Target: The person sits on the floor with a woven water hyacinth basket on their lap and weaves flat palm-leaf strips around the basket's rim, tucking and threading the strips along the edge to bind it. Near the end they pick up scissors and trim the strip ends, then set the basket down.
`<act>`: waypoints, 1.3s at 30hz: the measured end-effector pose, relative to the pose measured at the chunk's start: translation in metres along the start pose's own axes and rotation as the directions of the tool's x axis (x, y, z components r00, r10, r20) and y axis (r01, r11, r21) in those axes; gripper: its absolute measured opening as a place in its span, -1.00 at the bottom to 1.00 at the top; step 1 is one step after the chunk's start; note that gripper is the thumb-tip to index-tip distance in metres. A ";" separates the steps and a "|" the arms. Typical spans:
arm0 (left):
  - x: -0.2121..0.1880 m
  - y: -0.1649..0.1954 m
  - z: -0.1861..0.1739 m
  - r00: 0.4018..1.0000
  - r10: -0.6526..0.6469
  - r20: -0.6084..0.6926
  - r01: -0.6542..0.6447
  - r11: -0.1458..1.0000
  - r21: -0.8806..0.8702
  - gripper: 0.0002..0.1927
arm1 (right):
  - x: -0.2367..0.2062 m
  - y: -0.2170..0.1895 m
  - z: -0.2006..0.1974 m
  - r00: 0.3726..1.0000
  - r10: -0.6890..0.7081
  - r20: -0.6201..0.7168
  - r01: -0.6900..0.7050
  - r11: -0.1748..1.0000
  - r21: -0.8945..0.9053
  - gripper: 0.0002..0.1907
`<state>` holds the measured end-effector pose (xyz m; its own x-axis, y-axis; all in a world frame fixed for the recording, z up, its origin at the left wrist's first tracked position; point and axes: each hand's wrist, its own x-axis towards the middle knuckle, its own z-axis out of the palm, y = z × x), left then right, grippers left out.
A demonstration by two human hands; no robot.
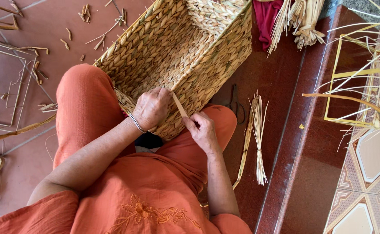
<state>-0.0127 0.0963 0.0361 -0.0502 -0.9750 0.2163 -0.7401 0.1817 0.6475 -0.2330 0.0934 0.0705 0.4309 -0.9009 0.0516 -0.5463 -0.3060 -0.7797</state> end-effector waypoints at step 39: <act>0.028 -0.033 -0.004 0.872 -0.294 0.392 0.480 0.675 -0.561 -0.78 | 0.076 -0.004 0.012 0.985 -0.150 0.091 0.162 0.976 -0.143 -0.68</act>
<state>0.0133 0.0631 0.0235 -0.0886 -0.9534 -0.2883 -0.1472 -0.2737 0.9505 -0.1892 0.0299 0.0701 0.5713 -0.8132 0.1113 -0.5666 -0.4888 -0.6633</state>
